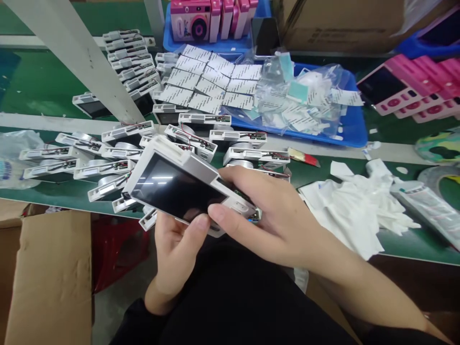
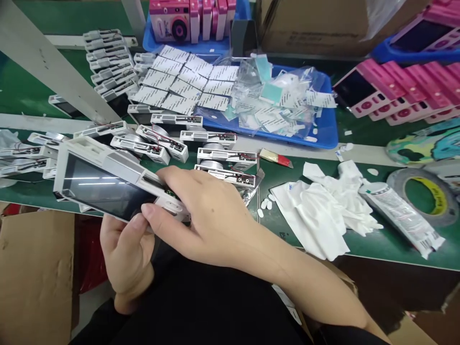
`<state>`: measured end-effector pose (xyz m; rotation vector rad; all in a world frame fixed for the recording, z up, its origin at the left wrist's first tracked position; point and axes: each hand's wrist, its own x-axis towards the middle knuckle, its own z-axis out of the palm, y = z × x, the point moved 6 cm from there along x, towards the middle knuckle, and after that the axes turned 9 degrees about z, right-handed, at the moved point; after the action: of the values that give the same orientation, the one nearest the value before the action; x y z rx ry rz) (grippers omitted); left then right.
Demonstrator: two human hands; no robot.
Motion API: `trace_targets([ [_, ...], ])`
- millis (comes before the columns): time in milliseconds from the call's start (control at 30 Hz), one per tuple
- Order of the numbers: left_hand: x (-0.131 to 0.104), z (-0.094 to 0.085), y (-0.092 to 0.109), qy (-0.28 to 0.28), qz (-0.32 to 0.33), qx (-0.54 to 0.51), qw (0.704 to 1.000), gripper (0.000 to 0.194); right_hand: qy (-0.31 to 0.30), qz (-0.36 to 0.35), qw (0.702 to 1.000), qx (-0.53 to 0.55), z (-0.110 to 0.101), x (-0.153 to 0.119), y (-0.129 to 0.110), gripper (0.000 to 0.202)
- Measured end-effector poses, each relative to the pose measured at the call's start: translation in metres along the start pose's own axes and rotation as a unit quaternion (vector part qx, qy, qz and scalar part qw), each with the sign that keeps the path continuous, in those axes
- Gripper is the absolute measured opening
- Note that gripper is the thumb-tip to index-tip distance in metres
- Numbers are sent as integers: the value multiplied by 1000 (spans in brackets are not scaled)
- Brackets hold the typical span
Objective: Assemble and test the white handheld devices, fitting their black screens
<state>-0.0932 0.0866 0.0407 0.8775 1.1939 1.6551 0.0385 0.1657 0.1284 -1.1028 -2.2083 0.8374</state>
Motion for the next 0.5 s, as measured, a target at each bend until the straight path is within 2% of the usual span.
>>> trace_targets([
  [100,0,2,0,-2,7,9,1000,41,16,-16,1000,-3,0,-2,0,34],
  [200,3,2,5,18,35,22,999,34,33,-26,999,-8,2,-2,1,37],
  [267,4,1,7,22,40,34,998,35,40,-27,999,-10,5,-2,2,38],
  [500,2,2,5,-19,-13,1,1000,37,45,-11,999,-10,12,-3,5,40],
])
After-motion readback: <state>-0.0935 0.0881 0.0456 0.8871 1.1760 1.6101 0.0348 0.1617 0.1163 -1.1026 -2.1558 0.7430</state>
